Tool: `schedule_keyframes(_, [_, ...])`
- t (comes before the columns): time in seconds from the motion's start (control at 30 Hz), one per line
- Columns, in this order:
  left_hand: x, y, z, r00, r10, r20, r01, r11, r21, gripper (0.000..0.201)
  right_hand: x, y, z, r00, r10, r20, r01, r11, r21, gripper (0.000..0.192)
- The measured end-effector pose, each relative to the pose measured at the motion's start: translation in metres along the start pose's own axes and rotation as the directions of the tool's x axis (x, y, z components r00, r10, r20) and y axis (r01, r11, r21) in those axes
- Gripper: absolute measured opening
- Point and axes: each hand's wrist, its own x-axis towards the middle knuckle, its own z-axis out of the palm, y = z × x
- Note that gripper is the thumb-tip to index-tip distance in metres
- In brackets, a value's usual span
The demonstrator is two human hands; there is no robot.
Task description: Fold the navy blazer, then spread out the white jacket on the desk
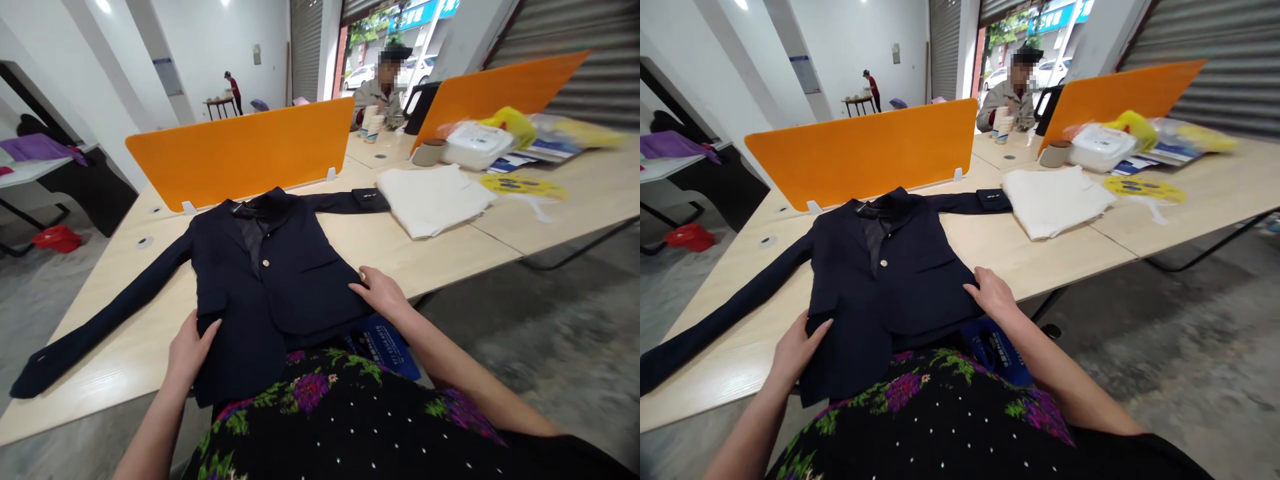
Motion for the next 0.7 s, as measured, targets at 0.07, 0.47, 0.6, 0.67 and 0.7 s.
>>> schedule_keyframes(0.07, [0.011, 0.012, 0.006, 0.999, -0.021, -0.028, 0.023, 0.999, 0.041, 0.044, 0.006, 0.01, 0.001, 0.998, 0.069, 0.005, -0.069, 0.997, 0.042, 0.016])
schedule_keyframes(0.47, [-0.034, 0.025, -0.005, 0.811, 0.488, -0.324, -0.455, 0.873, 0.175, 0.039, -0.032, -0.025, -0.034, 0.935, -0.303, -0.185, 0.329, 0.935, 0.135, 0.024])
schedule_keyframes(0.6, [-0.055, 0.056, -0.005, 0.738, 0.671, 0.063, -0.658, 0.697, 0.286, 0.045, -0.051, -0.073, -0.023, 0.737, -0.663, 0.132, 0.636, 0.746, 0.198, 0.031])
schedule_keyframes(0.67, [-0.06, 0.067, 0.001, 0.742, 0.622, 0.249, -0.669, 0.663, 0.336, 0.04, -0.051, -0.083, -0.014, 0.706, -0.679, 0.199, 0.671, 0.732, 0.12, 0.024])
schedule_keyframes(0.7, [-0.061, 0.069, 0.004, 0.743, 0.595, 0.306, -0.669, 0.647, 0.365, 0.034, -0.049, -0.084, -0.011, 0.703, -0.68, 0.208, 0.673, 0.731, 0.115, 0.018])
